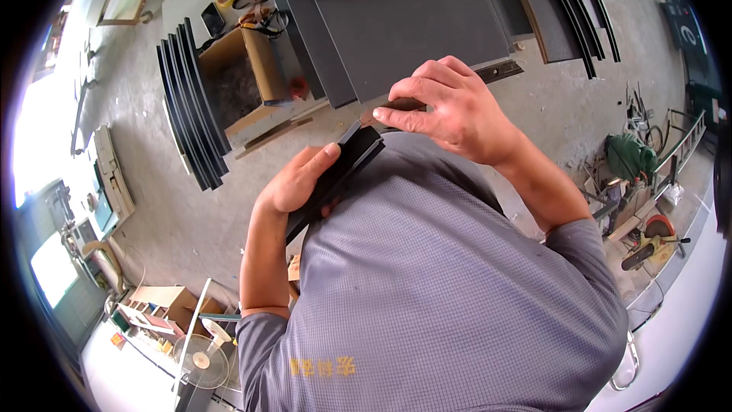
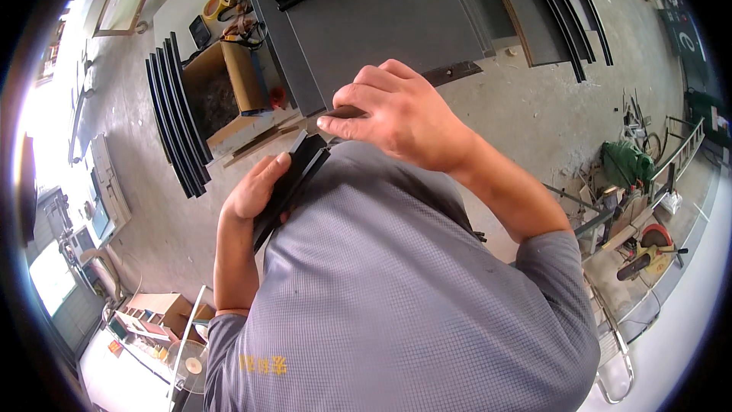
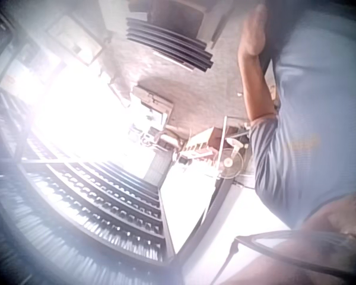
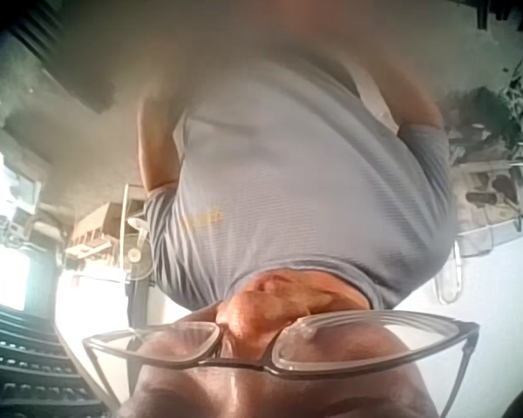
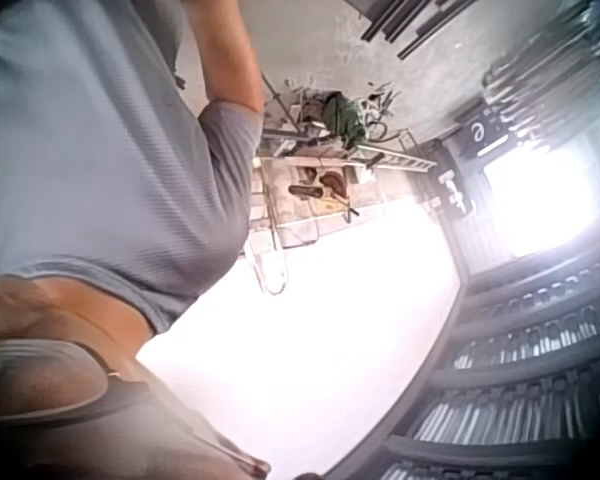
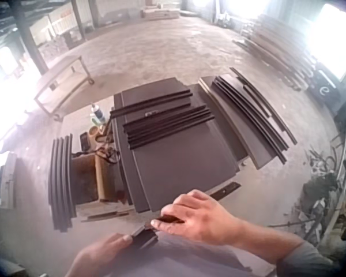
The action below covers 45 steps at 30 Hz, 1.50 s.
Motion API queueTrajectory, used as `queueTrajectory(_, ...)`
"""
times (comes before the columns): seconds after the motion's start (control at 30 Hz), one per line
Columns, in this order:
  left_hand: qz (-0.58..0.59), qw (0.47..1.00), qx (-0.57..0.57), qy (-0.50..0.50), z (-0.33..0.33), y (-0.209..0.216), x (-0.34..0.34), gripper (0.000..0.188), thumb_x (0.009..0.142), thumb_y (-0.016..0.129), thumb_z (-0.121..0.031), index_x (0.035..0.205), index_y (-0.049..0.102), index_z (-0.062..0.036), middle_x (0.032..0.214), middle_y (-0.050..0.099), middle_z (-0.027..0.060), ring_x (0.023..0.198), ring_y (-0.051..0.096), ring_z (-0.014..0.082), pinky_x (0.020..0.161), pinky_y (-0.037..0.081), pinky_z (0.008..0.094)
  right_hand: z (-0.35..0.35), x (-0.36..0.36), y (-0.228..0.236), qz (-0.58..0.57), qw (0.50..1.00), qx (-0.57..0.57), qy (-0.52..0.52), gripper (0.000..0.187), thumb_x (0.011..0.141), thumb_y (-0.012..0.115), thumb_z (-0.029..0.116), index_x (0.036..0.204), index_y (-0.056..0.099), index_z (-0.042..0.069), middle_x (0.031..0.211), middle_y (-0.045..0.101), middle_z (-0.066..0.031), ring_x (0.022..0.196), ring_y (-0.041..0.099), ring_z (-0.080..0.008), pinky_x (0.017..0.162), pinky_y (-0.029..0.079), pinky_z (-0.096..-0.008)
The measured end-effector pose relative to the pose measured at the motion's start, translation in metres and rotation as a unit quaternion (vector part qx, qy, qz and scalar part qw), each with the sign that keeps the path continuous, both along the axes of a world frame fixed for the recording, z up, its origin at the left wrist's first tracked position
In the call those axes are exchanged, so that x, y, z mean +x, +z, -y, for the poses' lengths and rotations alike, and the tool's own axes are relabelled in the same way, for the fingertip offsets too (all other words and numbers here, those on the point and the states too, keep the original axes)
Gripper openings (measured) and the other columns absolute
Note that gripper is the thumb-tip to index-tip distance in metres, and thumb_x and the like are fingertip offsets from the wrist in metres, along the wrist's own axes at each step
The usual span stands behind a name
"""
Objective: The person marks a strap using a pen and then uses a small blade to trim or clean the ends of black aluminum profiles.
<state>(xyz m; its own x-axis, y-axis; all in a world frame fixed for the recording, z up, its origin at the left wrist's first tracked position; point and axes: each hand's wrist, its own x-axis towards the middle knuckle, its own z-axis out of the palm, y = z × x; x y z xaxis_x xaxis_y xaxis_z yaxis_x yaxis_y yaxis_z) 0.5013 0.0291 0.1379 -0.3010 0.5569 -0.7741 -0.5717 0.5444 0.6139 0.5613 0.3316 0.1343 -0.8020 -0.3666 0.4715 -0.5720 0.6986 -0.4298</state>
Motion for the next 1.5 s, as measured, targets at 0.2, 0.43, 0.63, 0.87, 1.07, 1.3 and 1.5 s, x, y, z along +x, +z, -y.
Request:
queueTrajectory(0.2, -0.031, 0.999, -0.027, -0.008, -0.007, 0.013, 0.003, 0.060, 0.117, 0.040, -0.051, 0.106, 0.067, 0.0010, 0.072, 0.063, 0.0031, 0.054, 0.059, 0.0113, 0.055, 0.050, 0.0278, 0.003, 0.002, 0.002, 0.018, 1.000, 0.011, -0.014, 0.035, 0.084, 0.079, 0.015, 0.117, 0.084, 0.026, 0.106, 0.071, 0.0049, 0.096, 0.063, -0.0170, 0.086, 0.050, -0.0343)
queueTrajectory(0.43, -0.061, 0.997, -0.055, -0.008, -0.014, 0.024, 0.006, 0.059, 0.116, 0.043, -0.052, 0.111, 0.068, 0.0019, 0.076, 0.061, 0.0035, 0.056, 0.057, 0.0106, 0.056, 0.050, 0.0277, 0.003, 0.007, 0.006, 0.014, 1.000, 0.019, -0.015, 0.034, 0.083, 0.079, 0.013, 0.115, 0.084, 0.023, 0.104, 0.071, 0.0040, 0.093, 0.064, -0.0172, 0.084, 0.050, -0.0336)
queueTrajectory(0.63, -0.052, 0.997, -0.048, -0.015, -0.009, 0.021, 0.002, 0.061, 0.116, 0.044, -0.054, 0.113, 0.068, 0.0022, 0.077, 0.061, 0.0035, 0.056, 0.057, 0.0107, 0.056, 0.050, 0.0272, -0.002, 0.013, 0.005, 0.043, 0.998, 0.052, -0.018, 0.027, 0.090, 0.074, 0.019, 0.114, 0.084, 0.022, 0.106, 0.069, 0.0033, 0.096, 0.063, -0.0176, 0.088, 0.051, -0.0349)
queueTrajectory(0.87, -0.080, 0.994, -0.061, -0.033, -0.014, 0.025, 0.002, 0.060, 0.116, 0.044, -0.052, 0.114, 0.069, 0.0017, 0.077, 0.061, 0.0035, 0.056, 0.056, 0.0110, 0.056, 0.050, 0.0280, 0.003, 0.007, 0.006, 0.037, 0.999, 0.029, -0.012, 0.029, 0.087, 0.074, 0.015, 0.115, 0.084, 0.021, 0.105, 0.069, 0.0028, 0.094, 0.063, -0.0176, 0.079, 0.058, -0.0340)
queueTrajectory(1.07, -0.103, 0.993, -0.048, -0.042, -0.012, 0.022, 0.004, 0.060, 0.116, 0.044, -0.052, 0.114, 0.069, 0.0024, 0.080, 0.062, 0.0049, 0.061, 0.058, 0.0125, 0.058, 0.052, 0.0299, 0.001, 0.008, 0.006, 0.035, 0.999, 0.038, -0.009, 0.030, 0.087, 0.076, 0.016, 0.115, 0.084, 0.021, 0.104, 0.069, 0.0028, 0.092, 0.063, -0.0175, 0.077, 0.058, -0.0331)
queueTrajectory(1.3, -0.102, 0.993, -0.040, -0.048, -0.010, 0.020, 0.003, 0.063, 0.115, 0.045, -0.054, 0.113, 0.069, 0.0036, 0.084, 0.064, 0.0072, 0.069, 0.061, 0.0148, 0.059, 0.055, 0.0311, 0.001, 0.008, 0.004, 0.016, 0.999, 0.036, -0.009, 0.030, 0.086, 0.077, 0.017, 0.114, 0.084, 0.021, 0.104, 0.070, 0.0032, 0.090, 0.063, -0.0170, 0.075, 0.058, -0.0322)
queueTrajectory(1.5, -0.118, 0.990, -0.054, -0.051, -0.013, 0.024, 0.005, 0.063, 0.114, 0.045, -0.055, 0.114, 0.069, 0.0033, 0.086, 0.066, 0.0086, 0.069, 0.063, 0.0160, 0.059, 0.055, 0.0318, 0.000, 0.007, 0.004, 0.041, 0.998, 0.036, -0.012, 0.036, 0.083, 0.078, 0.009, 0.117, 0.083, 0.019, 0.103, 0.071, 0.0016, 0.088, 0.064, -0.0187, 0.072, 0.058, -0.0330)
